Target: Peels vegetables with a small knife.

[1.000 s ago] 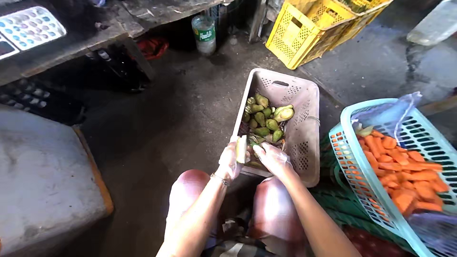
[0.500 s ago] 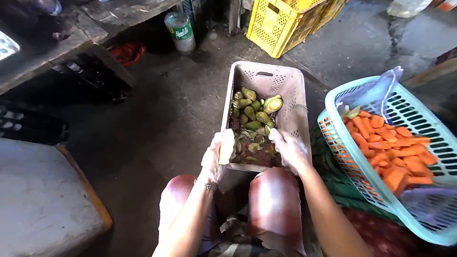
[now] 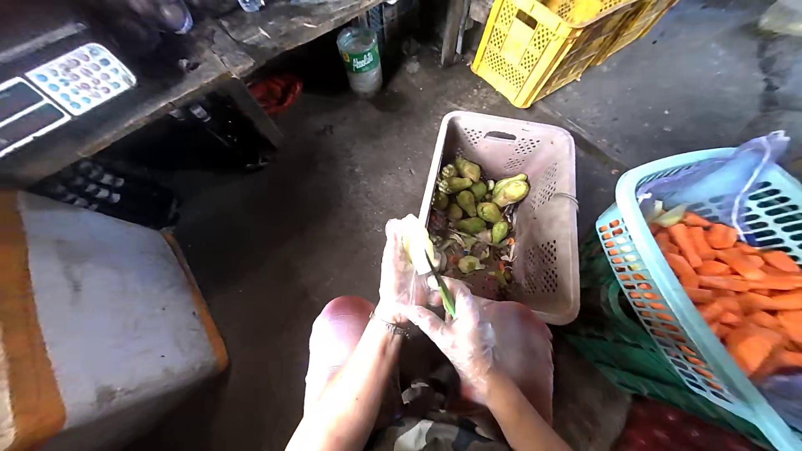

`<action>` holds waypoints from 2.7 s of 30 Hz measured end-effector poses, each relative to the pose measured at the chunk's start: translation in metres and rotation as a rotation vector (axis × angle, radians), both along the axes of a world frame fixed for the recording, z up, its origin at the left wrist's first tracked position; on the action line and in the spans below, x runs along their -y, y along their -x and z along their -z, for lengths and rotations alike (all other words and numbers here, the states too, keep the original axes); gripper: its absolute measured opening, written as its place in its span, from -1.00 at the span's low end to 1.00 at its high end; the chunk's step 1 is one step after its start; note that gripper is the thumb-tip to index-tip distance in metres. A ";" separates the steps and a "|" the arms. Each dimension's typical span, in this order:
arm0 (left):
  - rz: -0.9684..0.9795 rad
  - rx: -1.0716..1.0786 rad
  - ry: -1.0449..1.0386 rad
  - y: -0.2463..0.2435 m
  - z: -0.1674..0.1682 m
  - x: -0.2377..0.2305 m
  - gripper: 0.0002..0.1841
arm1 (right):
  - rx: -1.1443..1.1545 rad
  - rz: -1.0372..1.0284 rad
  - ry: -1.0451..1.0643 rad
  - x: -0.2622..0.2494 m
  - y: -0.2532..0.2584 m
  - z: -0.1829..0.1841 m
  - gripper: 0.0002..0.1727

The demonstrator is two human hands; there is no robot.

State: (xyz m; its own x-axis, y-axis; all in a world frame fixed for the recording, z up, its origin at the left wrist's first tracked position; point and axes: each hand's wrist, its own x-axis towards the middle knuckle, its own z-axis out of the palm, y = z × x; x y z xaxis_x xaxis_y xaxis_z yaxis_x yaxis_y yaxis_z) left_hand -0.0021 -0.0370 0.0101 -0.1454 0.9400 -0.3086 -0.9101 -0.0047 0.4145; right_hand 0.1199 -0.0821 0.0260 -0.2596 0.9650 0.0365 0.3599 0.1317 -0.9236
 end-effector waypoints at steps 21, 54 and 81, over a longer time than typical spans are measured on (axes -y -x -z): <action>0.101 0.267 0.178 0.017 0.003 0.019 -0.48 | 0.287 -0.043 -0.410 0.009 -0.034 0.006 -0.46; 0.072 0.187 0.173 0.001 0.007 0.020 -0.64 | 0.723 -0.040 0.089 -0.054 -0.027 -0.016 -0.48; 0.066 -0.066 0.377 -0.018 -0.018 -0.018 -0.73 | 0.675 -0.110 0.086 -0.051 -0.022 -0.025 -0.50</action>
State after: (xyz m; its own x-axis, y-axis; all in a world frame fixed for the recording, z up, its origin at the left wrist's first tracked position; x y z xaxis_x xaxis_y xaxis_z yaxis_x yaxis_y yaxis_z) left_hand 0.0158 -0.0193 0.0283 -0.1190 0.7707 -0.6260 -0.8748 0.2169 0.4333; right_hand 0.1416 -0.0311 0.0512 -0.2953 0.9240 -0.2431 0.8487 0.1369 -0.5109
